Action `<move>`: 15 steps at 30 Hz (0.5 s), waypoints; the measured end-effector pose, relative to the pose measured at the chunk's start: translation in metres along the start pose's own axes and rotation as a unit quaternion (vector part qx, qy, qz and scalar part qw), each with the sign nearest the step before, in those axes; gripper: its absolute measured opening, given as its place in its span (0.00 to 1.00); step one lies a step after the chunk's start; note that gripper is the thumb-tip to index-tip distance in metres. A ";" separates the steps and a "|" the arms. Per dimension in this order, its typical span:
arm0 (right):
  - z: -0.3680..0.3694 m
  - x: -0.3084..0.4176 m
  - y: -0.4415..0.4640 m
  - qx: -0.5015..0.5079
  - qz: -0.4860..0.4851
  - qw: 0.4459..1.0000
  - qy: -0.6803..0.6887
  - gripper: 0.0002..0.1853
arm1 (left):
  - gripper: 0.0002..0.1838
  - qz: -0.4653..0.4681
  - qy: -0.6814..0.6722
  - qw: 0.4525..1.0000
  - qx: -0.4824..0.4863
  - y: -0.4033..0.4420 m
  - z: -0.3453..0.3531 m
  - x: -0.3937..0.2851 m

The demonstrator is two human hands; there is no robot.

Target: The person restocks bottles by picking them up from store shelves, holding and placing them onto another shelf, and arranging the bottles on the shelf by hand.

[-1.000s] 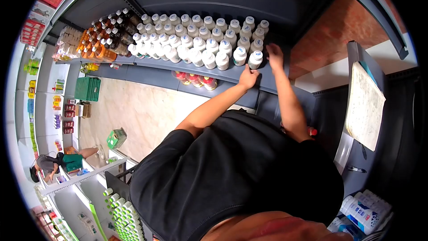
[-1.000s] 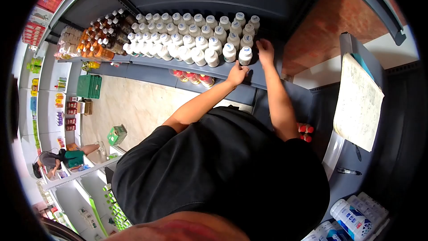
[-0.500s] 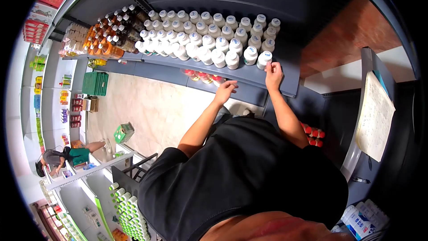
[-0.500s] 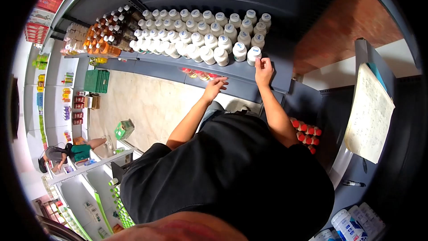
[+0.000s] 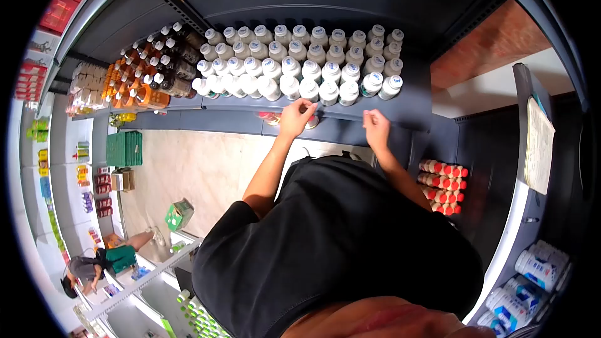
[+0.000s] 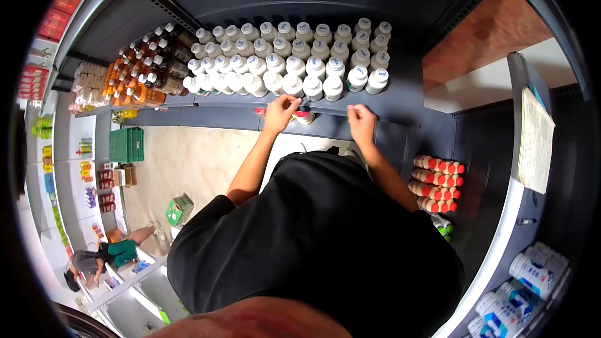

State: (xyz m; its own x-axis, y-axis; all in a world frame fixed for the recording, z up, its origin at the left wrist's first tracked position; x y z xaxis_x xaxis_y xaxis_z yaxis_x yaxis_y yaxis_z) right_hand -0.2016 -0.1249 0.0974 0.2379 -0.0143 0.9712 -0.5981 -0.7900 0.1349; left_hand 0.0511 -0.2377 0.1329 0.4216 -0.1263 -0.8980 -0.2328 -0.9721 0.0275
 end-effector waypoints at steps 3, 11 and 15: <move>0.048 0.020 -0.007 0.086 -0.005 0.996 0.003 0.11 | 0.20 0.001 0.076 0.997 0.018 0.010 -0.003 -0.001; 0.091 0.028 -0.002 0.094 0.017 0.995 0.009 0.13 | 0.19 0.077 0.044 0.988 0.128 0.017 -0.004 0.009; 0.090 0.026 0.003 0.110 0.011 0.993 -0.031 0.13 | 0.18 0.096 0.018 0.966 0.240 0.019 0.008 0.003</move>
State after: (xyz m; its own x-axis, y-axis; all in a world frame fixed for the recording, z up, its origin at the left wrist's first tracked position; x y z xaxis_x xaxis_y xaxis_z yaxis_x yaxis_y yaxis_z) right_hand -0.1282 -0.1830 0.1049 0.2776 -0.0653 0.9585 -0.4229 -0.9042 0.0609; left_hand 0.0410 -0.2550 0.1267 0.3588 -0.3114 -0.8799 -0.6856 -0.7277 -0.0221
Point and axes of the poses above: each hand's wrist, its own y-axis towards the middle knuckle, its own z-axis out of the palm, x = y × z, the point moved 3 cm from there along y, towards the middle knuckle, and after that the axes turned 5 degrees about -x, right-handed, at the moved point
